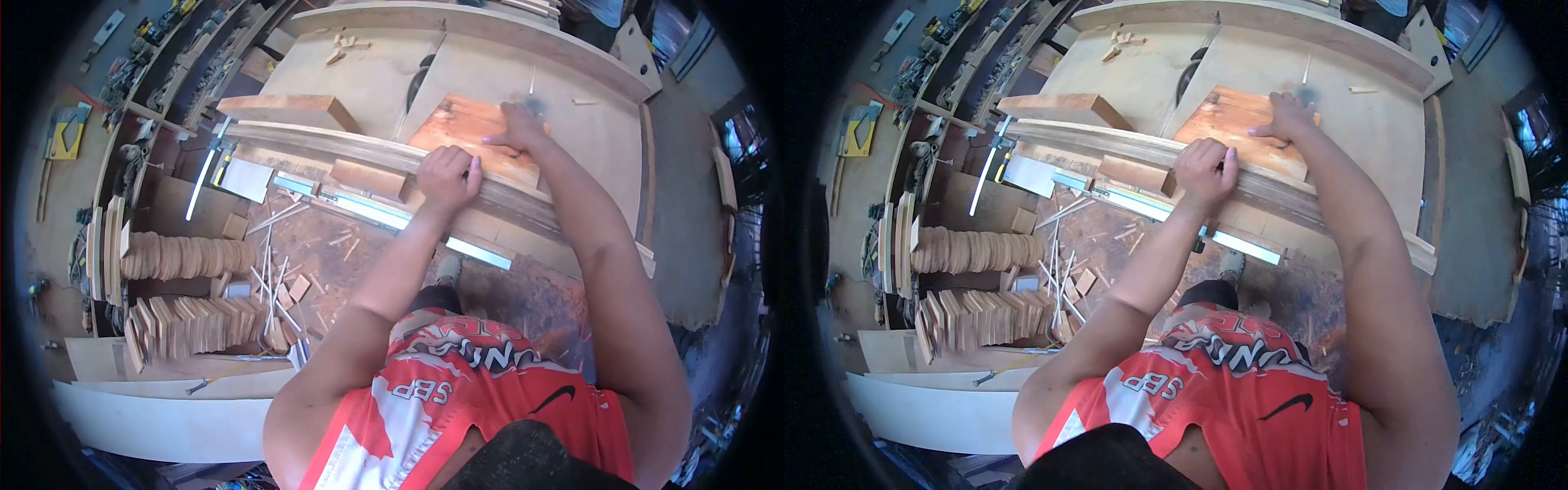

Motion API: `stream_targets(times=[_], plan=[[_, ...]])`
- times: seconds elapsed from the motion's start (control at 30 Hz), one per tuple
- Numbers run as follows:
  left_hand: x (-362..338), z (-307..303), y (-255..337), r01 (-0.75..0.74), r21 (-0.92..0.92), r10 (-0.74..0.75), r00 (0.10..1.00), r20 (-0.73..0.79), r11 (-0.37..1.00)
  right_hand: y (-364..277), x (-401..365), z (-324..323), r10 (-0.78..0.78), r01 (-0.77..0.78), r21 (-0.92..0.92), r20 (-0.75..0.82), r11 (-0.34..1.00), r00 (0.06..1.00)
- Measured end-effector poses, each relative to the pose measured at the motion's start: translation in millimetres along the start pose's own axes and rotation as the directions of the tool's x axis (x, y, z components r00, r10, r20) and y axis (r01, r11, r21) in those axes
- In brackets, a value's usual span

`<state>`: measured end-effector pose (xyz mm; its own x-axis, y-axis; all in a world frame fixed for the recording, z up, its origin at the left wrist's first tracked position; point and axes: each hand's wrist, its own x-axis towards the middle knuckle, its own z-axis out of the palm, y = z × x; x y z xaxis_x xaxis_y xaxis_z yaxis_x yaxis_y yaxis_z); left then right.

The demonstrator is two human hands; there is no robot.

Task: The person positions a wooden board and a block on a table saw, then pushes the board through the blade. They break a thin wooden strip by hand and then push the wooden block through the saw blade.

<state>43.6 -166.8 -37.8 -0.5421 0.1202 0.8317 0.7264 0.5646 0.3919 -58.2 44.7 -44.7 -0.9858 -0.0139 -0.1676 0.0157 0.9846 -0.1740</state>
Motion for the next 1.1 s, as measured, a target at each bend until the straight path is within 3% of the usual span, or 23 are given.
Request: stream_targets(times=[0.1, 0.4, 0.63, 0.73, 0.83, 0.9, 0.97, 1.0, 1.1], plan=[[-1, 5, -7, -0.022, -0.003, 0.022, 1.0, 0.0, 1.0, 0, 5, 3, 0.004, -0.003, 0.003, -0.085, 1.0, 0.996], [-7, -1, -10, -0.043, -0.035, 0.043, 0.999, 0.01, 0.998, 6, 8, 16, 0.081, -0.081, -0.007, -0.072, 0.997, 0.994], [-8, 5, -19, -0.05, -0.062, 0.05, 0.999, -0.008, 0.997, 12, 16, 13, 0.038, -0.04, -0.012, -0.08, 0.999, 0.996], [-4, 5, -22, -0.043, -0.015, 0.044, 0.996, 0.078, 0.999, 3, 11, 7, 0.041, -0.039, 0.021, -0.085, 0.999, 0.996], [-2, -3, -14, 0.136, -0.001, -0.13, 0.944, 0.303, 0.991, 28, 29, 17, 0.037, -0.031, 0.05, -0.114, 0.998, 0.993], [0, -3, -16, 0.161, 0.004, -0.152, 0.929, 0.338, 0.987, 15, 27, 20, -0.02, 0.024, 0.03, -0.145, 0.999, 0.989], [0, -3, -19, 0.177, -0.002, -0.165, 0.919, 0.358, 0.984, -9, -5, -2, 0.177, -0.182, 0.417, 0.05, 0.89, 0.983], [-1, -3, -18, 0.164, 0.009, -0.154, 0.91, 0.385, 0.986, -7, 0, -1, 0.166, -0.169, 0.398, 0.041, 0.902, 0.985], [1, 0, -18, 0.189, 0.026, -0.184, 0.899, 0.398, 0.982, 32, 42, 22, -0.01, 0.024, 0.108, -0.128, 0.994, 0.992]])
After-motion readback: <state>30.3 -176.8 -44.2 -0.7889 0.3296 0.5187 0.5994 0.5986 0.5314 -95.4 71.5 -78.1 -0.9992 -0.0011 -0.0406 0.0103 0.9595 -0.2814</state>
